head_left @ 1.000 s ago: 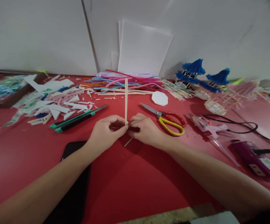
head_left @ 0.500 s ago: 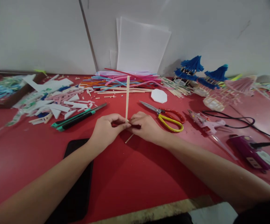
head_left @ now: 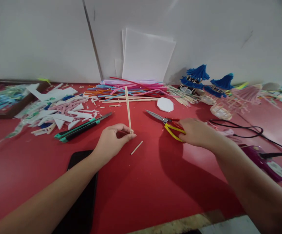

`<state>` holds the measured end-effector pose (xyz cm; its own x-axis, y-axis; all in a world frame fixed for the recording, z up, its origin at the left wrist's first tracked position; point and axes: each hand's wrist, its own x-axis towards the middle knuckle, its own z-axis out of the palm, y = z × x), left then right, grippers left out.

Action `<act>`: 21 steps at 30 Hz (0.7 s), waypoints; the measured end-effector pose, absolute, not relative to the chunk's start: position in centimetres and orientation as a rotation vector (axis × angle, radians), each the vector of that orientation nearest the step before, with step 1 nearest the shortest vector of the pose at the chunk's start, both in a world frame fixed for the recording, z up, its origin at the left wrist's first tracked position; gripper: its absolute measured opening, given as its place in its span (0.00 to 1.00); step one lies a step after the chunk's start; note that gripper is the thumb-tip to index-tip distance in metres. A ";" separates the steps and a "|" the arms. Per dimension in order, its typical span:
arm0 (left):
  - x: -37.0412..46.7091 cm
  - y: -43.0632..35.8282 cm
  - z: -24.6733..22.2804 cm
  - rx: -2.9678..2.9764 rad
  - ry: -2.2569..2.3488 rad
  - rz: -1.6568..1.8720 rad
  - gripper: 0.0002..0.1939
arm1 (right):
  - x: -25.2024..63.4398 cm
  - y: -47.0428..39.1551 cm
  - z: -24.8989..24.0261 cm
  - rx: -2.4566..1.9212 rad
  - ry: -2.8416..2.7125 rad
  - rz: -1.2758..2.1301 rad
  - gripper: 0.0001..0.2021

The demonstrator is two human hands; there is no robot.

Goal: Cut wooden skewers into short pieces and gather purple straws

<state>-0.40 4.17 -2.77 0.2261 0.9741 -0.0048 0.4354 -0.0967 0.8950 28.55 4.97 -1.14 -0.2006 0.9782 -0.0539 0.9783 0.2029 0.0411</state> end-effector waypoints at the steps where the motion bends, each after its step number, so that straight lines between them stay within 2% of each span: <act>1: -0.4 4.2 -2.7 1.681 1.332 0.809 0.10 | 28.7 5.2 -1.5 1.920 2.368 0.020 0.03; 5: -0.4 4.2 -2.8 1.713 1.302 0.828 0.09 | 28.8 5.9 -2.0 1.851 2.294 0.101 0.06; 10: -0.5 4.1 -3.0 1.771 1.314 0.842 0.08 | 28.1 4.9 -1.1 1.930 2.383 0.086 0.17; 21: -0.3 4.1 -2.8 1.710 1.319 0.830 0.06 | 25.3 3.2 0.1 1.612 2.641 0.272 0.20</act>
